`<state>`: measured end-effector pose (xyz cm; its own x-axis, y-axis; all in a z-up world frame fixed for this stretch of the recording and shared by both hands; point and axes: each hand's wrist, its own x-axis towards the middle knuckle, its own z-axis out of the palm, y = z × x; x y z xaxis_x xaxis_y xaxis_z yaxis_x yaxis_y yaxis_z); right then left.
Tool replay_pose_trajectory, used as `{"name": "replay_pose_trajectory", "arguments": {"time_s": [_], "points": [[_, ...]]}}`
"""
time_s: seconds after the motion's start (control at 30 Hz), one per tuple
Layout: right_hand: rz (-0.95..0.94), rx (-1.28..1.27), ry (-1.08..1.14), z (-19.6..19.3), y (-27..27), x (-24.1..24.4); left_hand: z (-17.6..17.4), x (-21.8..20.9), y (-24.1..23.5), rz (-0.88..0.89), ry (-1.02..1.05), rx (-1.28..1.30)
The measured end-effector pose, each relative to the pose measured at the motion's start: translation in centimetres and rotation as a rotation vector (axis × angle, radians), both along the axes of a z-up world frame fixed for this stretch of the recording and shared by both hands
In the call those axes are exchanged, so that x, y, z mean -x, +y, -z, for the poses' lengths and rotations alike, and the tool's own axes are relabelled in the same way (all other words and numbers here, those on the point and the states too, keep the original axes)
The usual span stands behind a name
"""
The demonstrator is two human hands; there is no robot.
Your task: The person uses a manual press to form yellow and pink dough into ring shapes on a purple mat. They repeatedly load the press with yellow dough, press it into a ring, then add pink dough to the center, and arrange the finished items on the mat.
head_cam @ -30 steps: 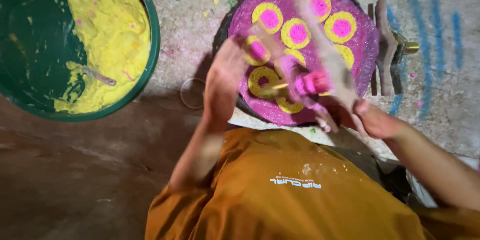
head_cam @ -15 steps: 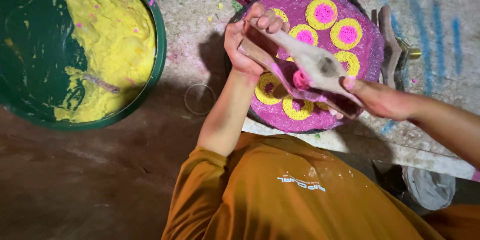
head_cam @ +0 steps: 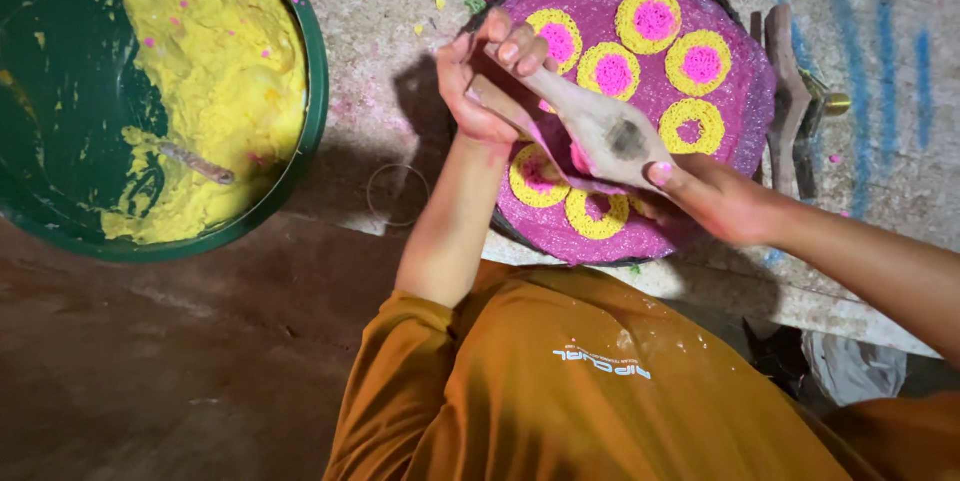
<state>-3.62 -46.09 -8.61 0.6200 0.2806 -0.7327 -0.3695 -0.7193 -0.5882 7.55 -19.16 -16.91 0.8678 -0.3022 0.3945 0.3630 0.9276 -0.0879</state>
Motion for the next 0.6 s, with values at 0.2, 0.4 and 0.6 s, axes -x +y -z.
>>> {"name": "replay_pose_trajectory", "arguments": {"time_s": [0.2,0.4,0.6], "points": [[-0.071,-0.431,-0.002,0.6,-0.1,1.7,-2.7,1.4,1.6,0.051,-0.082,-0.157],[0.130,-0.322,0.187,-2.4,-6.3,6.0,-2.0,4.9,-4.5,0.068,0.077,-0.100],[0.203,-0.049,-0.048,-1.2,-4.4,7.5,0.4,3.9,-7.1,0.174,0.070,0.068]]}}
